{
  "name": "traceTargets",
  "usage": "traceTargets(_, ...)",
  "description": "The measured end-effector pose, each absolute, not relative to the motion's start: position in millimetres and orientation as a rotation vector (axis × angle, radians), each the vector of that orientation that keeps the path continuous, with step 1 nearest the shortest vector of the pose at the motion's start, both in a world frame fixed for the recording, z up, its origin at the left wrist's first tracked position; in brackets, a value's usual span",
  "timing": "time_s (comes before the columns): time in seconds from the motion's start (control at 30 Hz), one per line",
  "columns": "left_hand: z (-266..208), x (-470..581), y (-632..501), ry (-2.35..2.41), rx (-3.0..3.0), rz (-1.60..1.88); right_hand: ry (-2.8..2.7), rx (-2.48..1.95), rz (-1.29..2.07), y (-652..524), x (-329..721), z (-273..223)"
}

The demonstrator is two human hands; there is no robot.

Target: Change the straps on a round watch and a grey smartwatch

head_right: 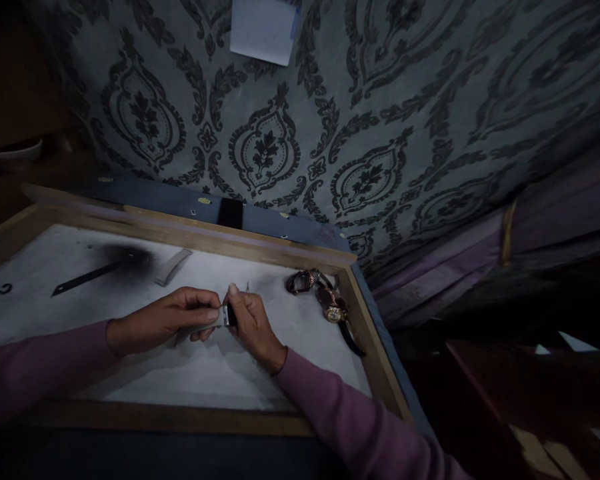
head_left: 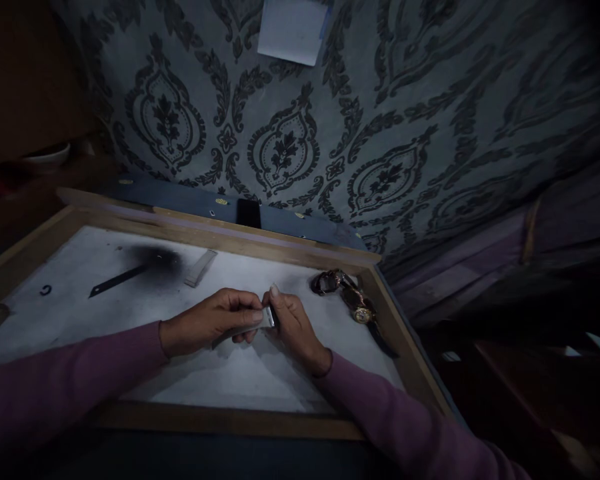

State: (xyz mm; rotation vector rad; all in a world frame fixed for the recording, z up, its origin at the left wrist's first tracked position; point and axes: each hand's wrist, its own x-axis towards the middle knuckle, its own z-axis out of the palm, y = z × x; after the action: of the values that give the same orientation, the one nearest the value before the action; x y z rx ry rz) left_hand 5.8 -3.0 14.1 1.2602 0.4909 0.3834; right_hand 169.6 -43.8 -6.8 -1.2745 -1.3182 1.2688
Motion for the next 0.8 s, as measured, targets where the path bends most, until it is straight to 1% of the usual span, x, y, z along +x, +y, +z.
traceTargets(0.3,20,6,-7,0.536,1.383,0.367,-1.401,-1.306,1.086,-46,170,1)
traceTargets(0.5,25,4,-11,0.568,1.472,0.378,-1.442,-1.321,1.016,-51,167,-2)
traceTargets(0.7,21,4,-13,0.578,1.563,0.437,-1.482,-1.399,0.869,-54,163,-3)
traceTargets(0.8,19,4,-10,0.575,1.562,0.416,-1.485,-1.409,0.876,-53,163,-4)
